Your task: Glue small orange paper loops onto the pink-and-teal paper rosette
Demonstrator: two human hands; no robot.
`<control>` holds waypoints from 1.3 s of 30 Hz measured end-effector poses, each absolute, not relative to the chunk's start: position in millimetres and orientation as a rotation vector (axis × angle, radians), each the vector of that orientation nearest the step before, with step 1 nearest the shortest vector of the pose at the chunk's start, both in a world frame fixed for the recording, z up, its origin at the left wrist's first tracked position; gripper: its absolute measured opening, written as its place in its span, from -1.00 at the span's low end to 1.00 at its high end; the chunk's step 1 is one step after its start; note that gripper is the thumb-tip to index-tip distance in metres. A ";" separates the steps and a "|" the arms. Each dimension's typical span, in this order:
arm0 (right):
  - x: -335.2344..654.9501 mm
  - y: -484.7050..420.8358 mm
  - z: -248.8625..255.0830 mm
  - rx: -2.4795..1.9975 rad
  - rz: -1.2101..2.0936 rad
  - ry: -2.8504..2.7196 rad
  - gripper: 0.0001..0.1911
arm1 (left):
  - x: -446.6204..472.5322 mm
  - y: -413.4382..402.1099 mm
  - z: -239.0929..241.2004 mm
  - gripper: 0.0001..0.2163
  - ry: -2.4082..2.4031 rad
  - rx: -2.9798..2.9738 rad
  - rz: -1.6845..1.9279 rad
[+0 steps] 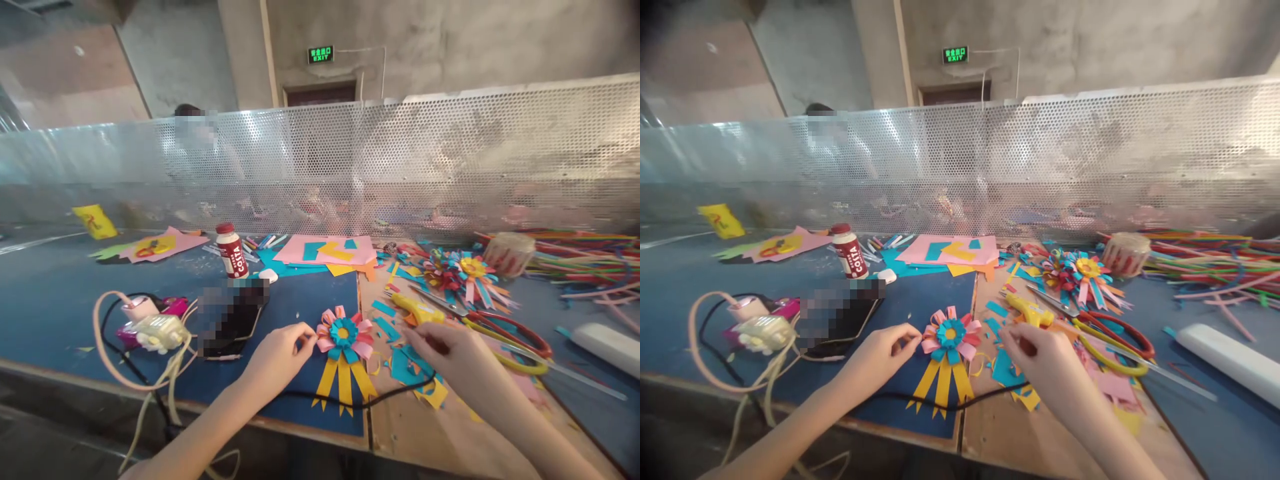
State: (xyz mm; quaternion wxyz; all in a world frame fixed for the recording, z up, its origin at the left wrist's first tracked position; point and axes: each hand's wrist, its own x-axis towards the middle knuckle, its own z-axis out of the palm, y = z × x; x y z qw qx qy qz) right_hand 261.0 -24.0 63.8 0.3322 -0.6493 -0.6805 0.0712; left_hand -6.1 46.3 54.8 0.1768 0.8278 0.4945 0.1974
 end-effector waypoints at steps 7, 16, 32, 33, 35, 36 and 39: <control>261.9 -57.4 11.5 -1.662 -0.048 -1.633 -0.70 | -12.2 38.0 50.8 -0.82 1.565 2.433 0.572; 288.2 -73.4 -8.1 -1.683 -0.016 -1.570 -0.74 | -68.9 95.7 58.9 -0.72 2.029 2.644 0.579; 235.0 26.9 47.0 -1.666 0.142 -1.989 -0.79 | 39.3 81.7 49.7 -0.39 1.313 2.007 0.743; 233.2 35.4 47.1 -1.690 0.152 -1.966 -0.78 | 41.6 84.4 49.2 -0.39 1.292 1.959 0.755; 231.6 50.2 46.2 -1.739 0.190 -1.899 -0.67 | 45.6 89.3 49.3 -0.42 1.259 1.861 0.792; 231.2 56.2 45.8 -1.755 0.218 -1.863 -0.58 | 47.4 91.9 49.8 -0.44 1.248 1.818 0.818; 230.6 68.5 45.7 -1.759 0.331 -1.782 -0.36 | 52.0 100.7 52.2 -0.49 1.227 1.727 0.898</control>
